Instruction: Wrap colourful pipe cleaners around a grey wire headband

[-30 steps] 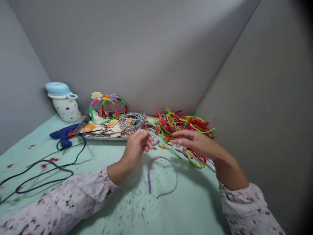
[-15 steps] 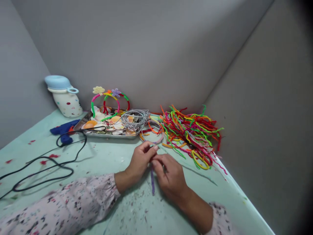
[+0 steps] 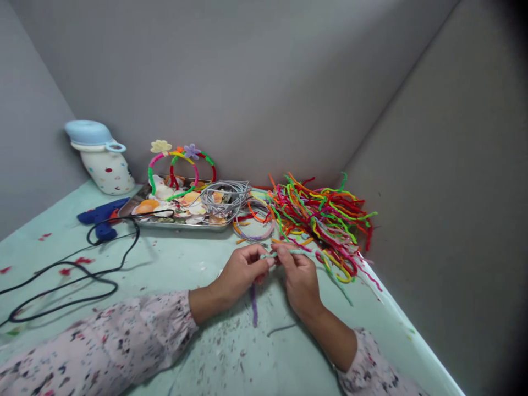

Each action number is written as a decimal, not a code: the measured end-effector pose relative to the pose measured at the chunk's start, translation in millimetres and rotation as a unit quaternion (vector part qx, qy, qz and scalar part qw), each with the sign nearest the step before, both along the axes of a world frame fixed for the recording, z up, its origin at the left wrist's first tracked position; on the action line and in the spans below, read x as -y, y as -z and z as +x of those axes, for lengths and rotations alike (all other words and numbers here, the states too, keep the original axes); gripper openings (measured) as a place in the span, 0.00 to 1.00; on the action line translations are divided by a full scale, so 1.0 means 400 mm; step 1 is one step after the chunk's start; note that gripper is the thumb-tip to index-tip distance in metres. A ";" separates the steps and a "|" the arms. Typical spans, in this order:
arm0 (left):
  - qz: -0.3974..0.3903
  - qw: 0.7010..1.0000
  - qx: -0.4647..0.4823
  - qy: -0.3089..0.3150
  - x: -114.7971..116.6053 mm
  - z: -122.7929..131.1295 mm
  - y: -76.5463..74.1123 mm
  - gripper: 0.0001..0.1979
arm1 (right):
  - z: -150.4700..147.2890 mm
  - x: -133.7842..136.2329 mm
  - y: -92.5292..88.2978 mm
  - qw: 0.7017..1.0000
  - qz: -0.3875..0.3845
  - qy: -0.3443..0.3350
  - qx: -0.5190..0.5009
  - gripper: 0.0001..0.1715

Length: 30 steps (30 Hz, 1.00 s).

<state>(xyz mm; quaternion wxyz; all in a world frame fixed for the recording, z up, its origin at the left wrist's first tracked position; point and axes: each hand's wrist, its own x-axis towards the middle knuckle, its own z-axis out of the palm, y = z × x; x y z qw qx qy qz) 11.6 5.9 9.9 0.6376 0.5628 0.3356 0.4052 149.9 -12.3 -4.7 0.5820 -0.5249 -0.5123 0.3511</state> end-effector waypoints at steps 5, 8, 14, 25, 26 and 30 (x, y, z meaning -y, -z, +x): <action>-0.038 0.998 0.020 0.036 -0.010 -0.001 0.007 0.13 | 0.000 -0.005 -0.005 0.999 -0.033 0.027 0.027 0.19; -0.055 0.997 0.031 0.050 -0.016 -0.003 0.016 0.12 | -0.001 -0.007 -0.007 0.998 -0.047 0.027 0.033 0.21; -0.086 0.993 0.081 0.023 -0.024 -0.004 0.036 0.13 | -0.001 -0.009 -0.010 0.998 -0.042 0.047 0.026 0.24; -0.097 0.994 0.039 0.033 -0.024 0.000 0.027 0.11 | 0.002 -0.014 -0.007 0.996 -0.055 0.062 0.020 0.26; -0.101 0.994 0.036 0.036 -0.024 0.000 0.028 0.11 | 0.003 -0.015 -0.006 0.996 -0.059 0.062 0.014 0.27; -0.089 0.995 0.022 0.050 -0.022 0.002 0.029 0.11 | 0.010 -0.016 0.002 0.996 -0.059 0.061 -0.011 0.27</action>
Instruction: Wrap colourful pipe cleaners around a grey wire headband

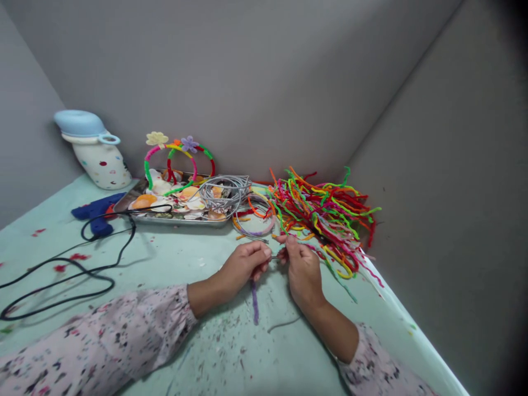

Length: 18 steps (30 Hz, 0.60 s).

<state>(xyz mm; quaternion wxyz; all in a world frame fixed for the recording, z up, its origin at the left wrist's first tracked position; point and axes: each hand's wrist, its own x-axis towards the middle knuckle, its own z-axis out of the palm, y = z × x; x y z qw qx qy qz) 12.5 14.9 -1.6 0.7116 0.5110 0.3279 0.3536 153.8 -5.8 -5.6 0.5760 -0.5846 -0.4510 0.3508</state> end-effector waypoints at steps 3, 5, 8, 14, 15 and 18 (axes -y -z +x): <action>0.039 0.999 -0.021 0.010 0.005 -0.001 -0.003 0.13 | 0.002 0.001 0.002 1.000 0.000 -0.006 -0.011 0.26; 0.077 0.996 -0.035 0.024 0.009 -0.003 -0.006 0.13 | 0.000 0.002 0.000 1.000 -0.002 -0.007 -0.018 0.27; 0.120 0.991 -0.055 0.031 0.015 -0.007 -0.011 0.14 | -0.004 0.003 -0.001 1.000 -0.004 -0.010 -0.028 0.26; 0.072 0.997 -0.014 -0.001 0.015 -0.009 -0.010 0.13 | 0.003 -0.011 0.020 0.989 0.001 -0.082 -0.120 0.22; 0.057 0.998 -0.006 -0.010 0.012 -0.009 -0.010 0.13 | 0.005 -0.012 0.021 0.984 0.009 -0.107 -0.140 0.21; 0.046 0.999 0.004 -0.027 0.004 -0.010 -0.011 0.14 | 0.006 -0.010 0.015 0.979 0.020 -0.151 -0.136 0.18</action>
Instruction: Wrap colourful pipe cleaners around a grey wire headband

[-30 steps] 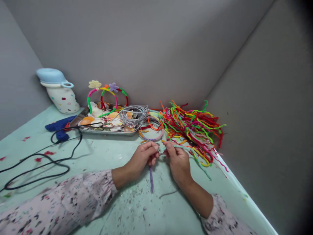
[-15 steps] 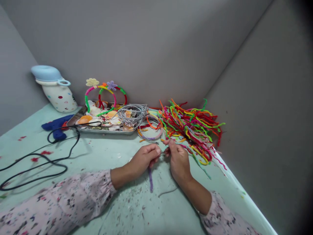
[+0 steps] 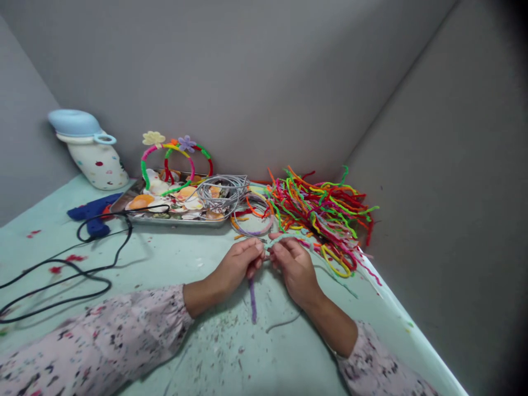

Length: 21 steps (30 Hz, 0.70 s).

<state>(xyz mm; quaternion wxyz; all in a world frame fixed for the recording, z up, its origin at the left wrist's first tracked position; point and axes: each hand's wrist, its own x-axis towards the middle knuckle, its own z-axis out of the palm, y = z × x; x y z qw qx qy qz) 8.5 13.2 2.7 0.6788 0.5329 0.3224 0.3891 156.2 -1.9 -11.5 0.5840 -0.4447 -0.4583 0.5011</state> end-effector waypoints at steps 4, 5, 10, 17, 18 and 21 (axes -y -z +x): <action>0.029 0.999 -0.018 0.004 -0.002 -0.001 0.006 0.14 | 0.001 0.003 -0.009 0.997 -0.008 0.026 0.073 0.15; 0.038 0.999 -0.026 0.005 -0.002 -0.001 0.008 0.14 | 0.002 0.001 -0.007 0.997 -0.009 0.030 0.077 0.17; 0.126 0.985 -0.118 0.008 0.007 0.000 0.004 0.14 | 0.001 -0.005 0.013 0.999 -0.026 0.037 -0.002 0.15; 0.177 0.970 -0.168 0.011 0.015 0.000 -0.006 0.14 | 0.004 -0.010 0.021 0.999 -0.048 0.026 -0.002 0.18; 0.131 0.982 -0.135 0.020 0.013 0.001 -0.003 0.15 | 0.006 -0.012 0.022 0.999 -0.045 0.026 0.000 0.18; -0.002 0.999 -0.044 0.025 0.002 0.004 0.005 0.17 | 0.008 -0.015 0.023 0.999 -0.026 0.025 -0.005 0.16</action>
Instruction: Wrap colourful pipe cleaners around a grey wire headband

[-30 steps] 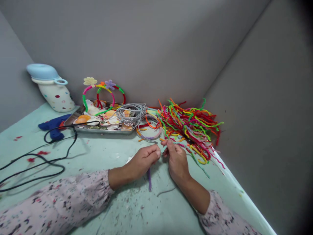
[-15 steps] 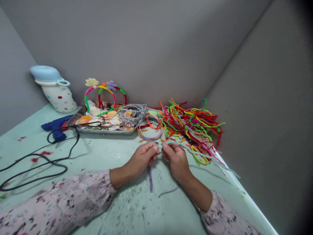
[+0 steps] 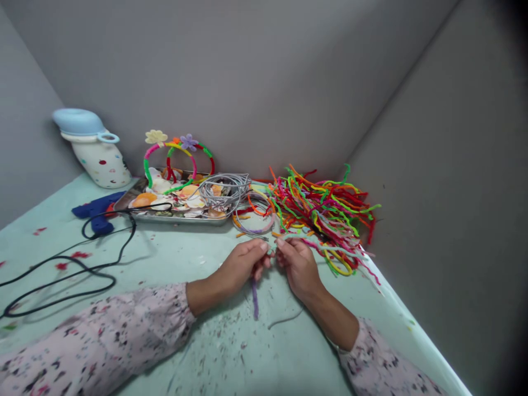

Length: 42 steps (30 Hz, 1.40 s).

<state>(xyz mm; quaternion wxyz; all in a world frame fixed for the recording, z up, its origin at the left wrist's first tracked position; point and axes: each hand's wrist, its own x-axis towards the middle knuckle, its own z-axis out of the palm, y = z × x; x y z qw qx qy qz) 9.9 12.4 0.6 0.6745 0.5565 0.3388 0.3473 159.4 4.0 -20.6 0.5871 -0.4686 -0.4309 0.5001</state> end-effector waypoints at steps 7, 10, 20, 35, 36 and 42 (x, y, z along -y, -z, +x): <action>-0.064 0.997 0.043 0.023 -0.016 -0.006 -0.002 0.12 | -0.006 0.006 -0.006 0.999 0.026 0.012 0.018 0.14; -0.039 0.999 0.010 0.012 -0.012 -0.004 -0.003 0.10 | -0.006 0.005 -0.006 0.999 0.020 0.025 0.016 0.15; 0.424 0.856 -0.288 -0.065 0.019 -0.018 -0.028 0.08 | -0.012 0.012 -0.012 0.999 -0.033 0.033 0.009 0.20; 0.059 0.998 -0.011 -0.011 -0.021 -0.011 -0.006 0.18 | -0.012 0.019 -0.035 0.998 0.014 -0.012 0.063 0.15; 0.058 0.998 -0.007 -0.005 -0.022 -0.010 -0.006 0.17 | -0.013 0.021 -0.038 0.997 0.015 -0.008 0.076 0.15; 0.053 0.998 -0.023 -0.014 -0.022 -0.007 -0.005 0.14 | -0.008 0.019 -0.031 0.996 0.023 0.051 0.071 0.18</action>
